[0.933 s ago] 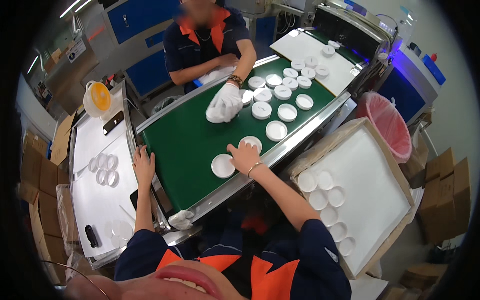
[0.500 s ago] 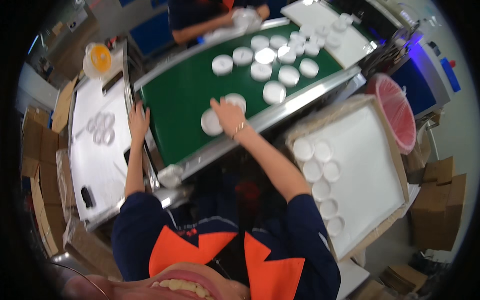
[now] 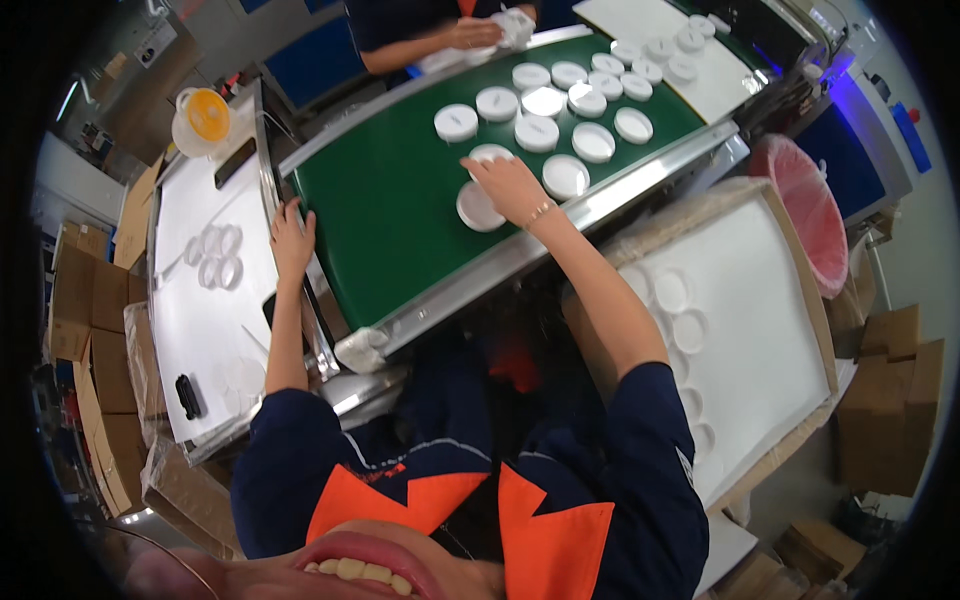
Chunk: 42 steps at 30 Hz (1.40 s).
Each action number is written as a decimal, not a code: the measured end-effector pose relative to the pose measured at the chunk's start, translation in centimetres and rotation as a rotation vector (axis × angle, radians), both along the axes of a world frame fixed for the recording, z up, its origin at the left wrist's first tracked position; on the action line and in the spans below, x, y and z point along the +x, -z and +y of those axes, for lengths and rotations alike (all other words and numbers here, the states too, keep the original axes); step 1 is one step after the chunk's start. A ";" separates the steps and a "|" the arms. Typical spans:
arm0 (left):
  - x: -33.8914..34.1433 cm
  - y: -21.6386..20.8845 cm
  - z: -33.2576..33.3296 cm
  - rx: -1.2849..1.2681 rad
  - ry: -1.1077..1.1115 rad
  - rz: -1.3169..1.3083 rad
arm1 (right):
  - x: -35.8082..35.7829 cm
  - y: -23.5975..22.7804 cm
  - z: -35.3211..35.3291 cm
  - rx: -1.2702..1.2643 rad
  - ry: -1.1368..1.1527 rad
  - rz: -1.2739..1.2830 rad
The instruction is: The person takes round plastic lids from a conveyor belt and places them into rows inside a box, inserting foam sheets between layers.
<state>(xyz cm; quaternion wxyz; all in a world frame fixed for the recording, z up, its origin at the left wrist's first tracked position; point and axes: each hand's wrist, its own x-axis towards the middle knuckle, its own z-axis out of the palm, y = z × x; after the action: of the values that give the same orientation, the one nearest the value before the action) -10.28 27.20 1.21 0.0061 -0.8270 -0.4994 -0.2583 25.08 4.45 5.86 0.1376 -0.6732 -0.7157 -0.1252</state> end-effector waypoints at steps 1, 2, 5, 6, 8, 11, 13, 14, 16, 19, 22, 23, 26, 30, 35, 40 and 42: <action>0.0 0.0 -0.2 0.003 0.005 -0.006 | 0.5 0.2 -0.4 -0.029 0.036 -0.049; 0.7 0.0 -0.5 0.001 0.006 -0.012 | 1.9 1.0 -1.1 0.008 0.096 -0.043; 0.4 -0.1 -0.8 0.030 0.022 -0.024 | 1.7 1.6 -2.8 0.076 0.296 -0.023; 0.3 -0.3 -0.8 0.026 0.009 -0.005 | 1.3 1.3 -3.2 0.096 0.452 -0.008; 0.1 -0.4 -0.7 -0.006 -0.006 -0.009 | 0.8 0.8 -3.4 -0.019 0.535 0.039; 0.1 -0.2 -0.3 0.006 -0.006 -0.008 | 0.9 0.2 -3.0 -0.181 0.601 0.096; 0.5 -0.1 -0.1 0.051 0.008 -0.008 | 0.9 0.1 -2.1 -0.259 0.595 0.143; 0.6 -0.1 -0.1 0.044 0.006 -0.008 | 1.0 0.2 -1.9 -0.270 0.611 0.151; 0.8 -0.1 -0.1 0.033 0.003 -0.010 | 0.9 0.0 -1.5 -0.293 0.616 0.168; 0.6 -0.1 -0.1 0.030 -0.011 0.020 | -0.1 -0.4 -1.3 -0.312 0.621 0.188; 0.5 0.0 0.1 0.045 0.004 -0.004 | -0.2 -0.7 -1.1 -0.335 0.606 0.331; 0.4 0.0 0.0 0.043 0.007 -0.006 | -0.5 -0.5 -1.2 -0.336 0.609 0.330; 0.8 -0.1 -0.2 0.031 0.013 -0.012 | -0.3 0.5 -1.2 -0.254 0.567 0.324; 0.3 -0.2 -0.1 0.016 -0.004 0.003 | -2.4 0.8 -0.6 -0.196 0.519 0.208; -0.3 0.0 -0.2 0.008 0.019 -0.009 | -2.4 -3.5 -3.1 -0.057 0.387 0.293; 0.4 0.1 -0.2 -0.017 0.022 0.016 | -4.3 -6.3 -9.0 0.715 -0.348 2.089; 0.3 0.4 0.2 -0.030 0.009 0.026 | -6.6 -7.7 -10.1 0.745 -0.485 2.154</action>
<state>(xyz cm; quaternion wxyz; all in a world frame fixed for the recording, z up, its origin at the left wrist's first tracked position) -10.01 27.37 0.83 -0.0012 -0.8325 -0.4993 -0.2401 18.53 -5.69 13.59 0.8839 -0.1948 -0.2576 0.3383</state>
